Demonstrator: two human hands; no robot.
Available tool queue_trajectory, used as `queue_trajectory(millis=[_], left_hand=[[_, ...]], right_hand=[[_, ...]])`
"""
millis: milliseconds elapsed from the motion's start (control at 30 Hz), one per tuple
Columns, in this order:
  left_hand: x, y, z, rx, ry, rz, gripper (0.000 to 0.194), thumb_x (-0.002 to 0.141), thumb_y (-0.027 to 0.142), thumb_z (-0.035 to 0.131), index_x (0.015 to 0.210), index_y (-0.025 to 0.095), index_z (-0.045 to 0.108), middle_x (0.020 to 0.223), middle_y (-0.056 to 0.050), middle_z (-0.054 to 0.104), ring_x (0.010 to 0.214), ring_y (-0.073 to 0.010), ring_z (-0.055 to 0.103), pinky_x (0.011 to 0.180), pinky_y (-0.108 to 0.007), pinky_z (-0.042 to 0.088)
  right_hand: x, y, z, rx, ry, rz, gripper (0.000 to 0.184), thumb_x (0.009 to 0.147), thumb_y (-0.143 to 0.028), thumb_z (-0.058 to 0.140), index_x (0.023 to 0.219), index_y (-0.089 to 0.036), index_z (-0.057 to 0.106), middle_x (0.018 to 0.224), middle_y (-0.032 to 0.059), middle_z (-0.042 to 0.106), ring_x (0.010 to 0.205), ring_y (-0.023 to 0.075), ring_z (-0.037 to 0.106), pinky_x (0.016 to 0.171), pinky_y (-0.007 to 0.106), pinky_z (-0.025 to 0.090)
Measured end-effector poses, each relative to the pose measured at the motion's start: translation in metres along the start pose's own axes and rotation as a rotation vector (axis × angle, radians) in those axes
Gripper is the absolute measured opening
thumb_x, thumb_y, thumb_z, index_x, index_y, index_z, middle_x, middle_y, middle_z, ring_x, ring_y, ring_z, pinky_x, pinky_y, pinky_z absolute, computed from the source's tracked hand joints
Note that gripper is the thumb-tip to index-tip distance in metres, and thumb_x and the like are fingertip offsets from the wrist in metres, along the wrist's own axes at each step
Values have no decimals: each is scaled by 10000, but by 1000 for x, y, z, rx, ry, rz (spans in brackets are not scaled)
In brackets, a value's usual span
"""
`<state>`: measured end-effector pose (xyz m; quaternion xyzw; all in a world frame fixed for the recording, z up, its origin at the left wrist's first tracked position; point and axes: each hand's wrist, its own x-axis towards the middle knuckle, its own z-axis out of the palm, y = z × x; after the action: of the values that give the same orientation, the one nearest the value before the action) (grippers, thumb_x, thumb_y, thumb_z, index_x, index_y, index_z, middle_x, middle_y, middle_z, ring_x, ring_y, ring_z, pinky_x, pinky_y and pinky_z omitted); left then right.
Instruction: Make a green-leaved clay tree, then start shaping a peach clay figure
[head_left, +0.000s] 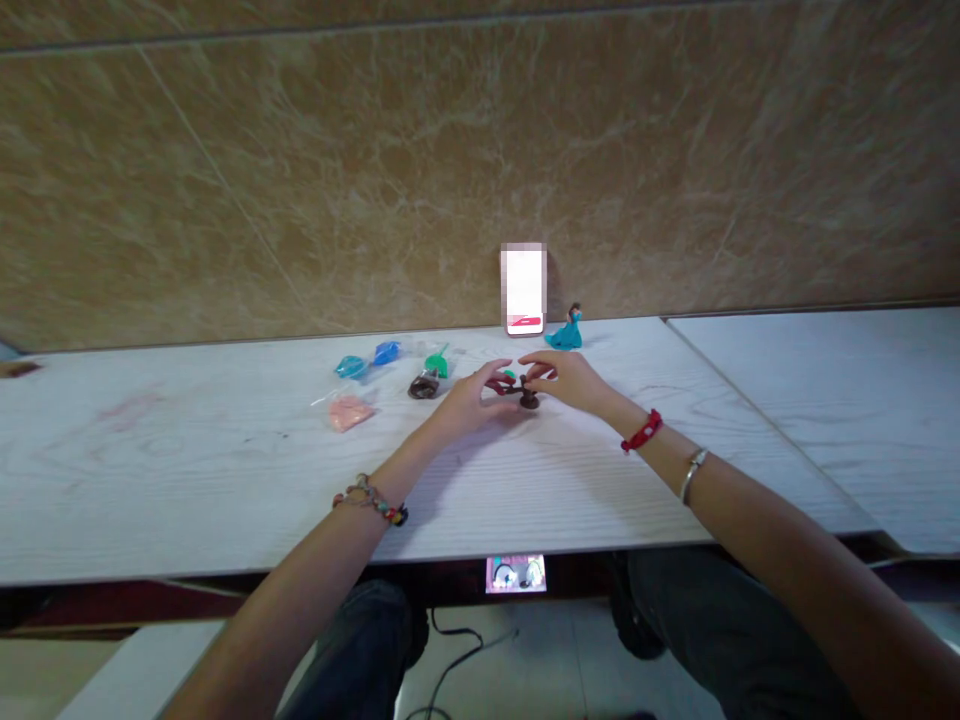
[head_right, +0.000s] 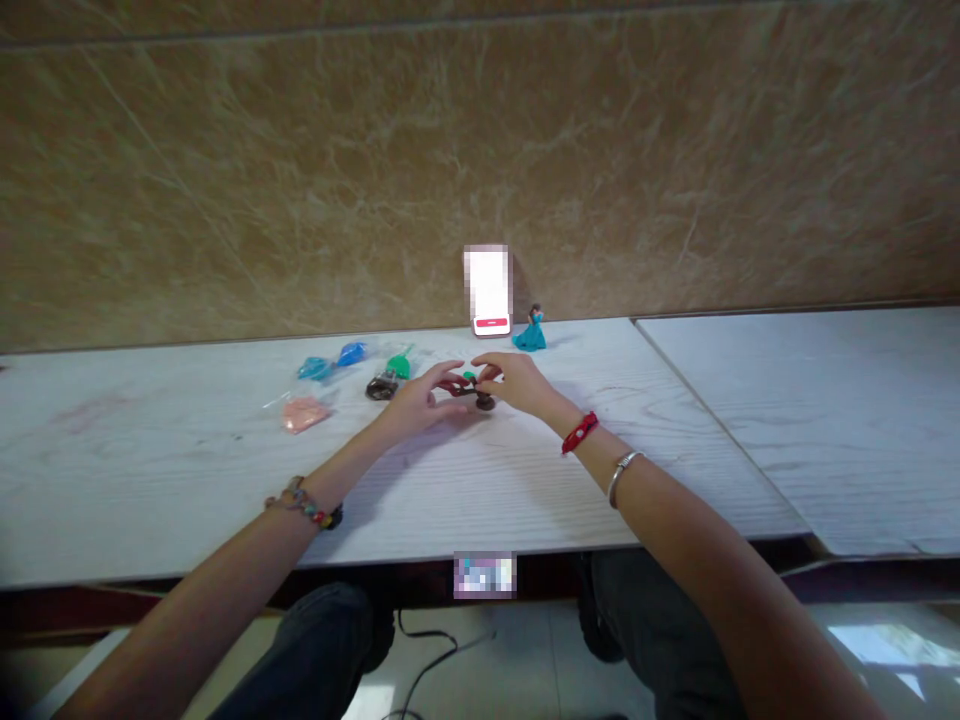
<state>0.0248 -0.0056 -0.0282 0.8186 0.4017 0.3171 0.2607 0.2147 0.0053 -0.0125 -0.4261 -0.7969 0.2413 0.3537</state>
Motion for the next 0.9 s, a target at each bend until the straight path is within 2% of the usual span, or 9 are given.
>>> queue_trajectory(millis=[133, 300, 433, 633, 800, 900], left_hand=[[7, 3, 7, -63, 25, -29, 572, 706, 322, 611, 1210, 186, 378, 1042, -86, 623, 859, -154, 600, 732, -274, 444], [14, 5, 17, -70, 36, -99, 594, 680, 243, 621, 1217, 175, 376, 959, -68, 641, 807, -150, 611, 725, -271, 446], [15, 6, 20, -32, 58, -136, 624, 667, 250, 632, 1228, 171, 370, 861, -41, 650, 767, -154, 612, 715, -272, 447], [19, 7, 25, 39, 87, -171, 694, 651, 255, 655, 1264, 170, 341, 806, -24, 654, 696, -140, 597, 674, -255, 441], [20, 5, 27, 67, 86, -166, 796, 649, 266, 655, 1326, 164, 249, 768, -17, 648, 638, -133, 582, 610, -238, 428], [20, 4, 27, 53, 79, -158, 830, 644, 277, 657, 1340, 173, 217, 765, -16, 647, 633, -129, 579, 610, -236, 431]], right_hand=[[1, 6, 2, 50, 36, 62, 306, 672, -100, 601, 976, -123, 629, 791, 65, 692, 714, 135, 638, 704, 279, 504], [2, 8, 4, 64, 53, 140, 283, 669, -78, 596, 946, -123, 637, 791, 70, 689, 712, 141, 642, 704, 285, 510], [2, 8, 5, 7, 65, 105, 275, 681, -94, 593, 948, -138, 638, 785, 56, 688, 702, 138, 636, 702, 290, 505], [-1, 6, 4, -121, 65, -45, 313, 713, -110, 564, 1020, -132, 618, 845, 75, 688, 768, 156, 630, 748, 308, 481], [-3, 5, 5, -95, 58, -42, 384, 697, -87, 574, 1081, -98, 580, 880, 93, 682, 774, 146, 628, 741, 281, 479], [-3, 6, 5, -91, 50, -43, 401, 687, -82, 590, 1087, -115, 574, 853, 73, 684, 760, 139, 626, 754, 288, 474]])
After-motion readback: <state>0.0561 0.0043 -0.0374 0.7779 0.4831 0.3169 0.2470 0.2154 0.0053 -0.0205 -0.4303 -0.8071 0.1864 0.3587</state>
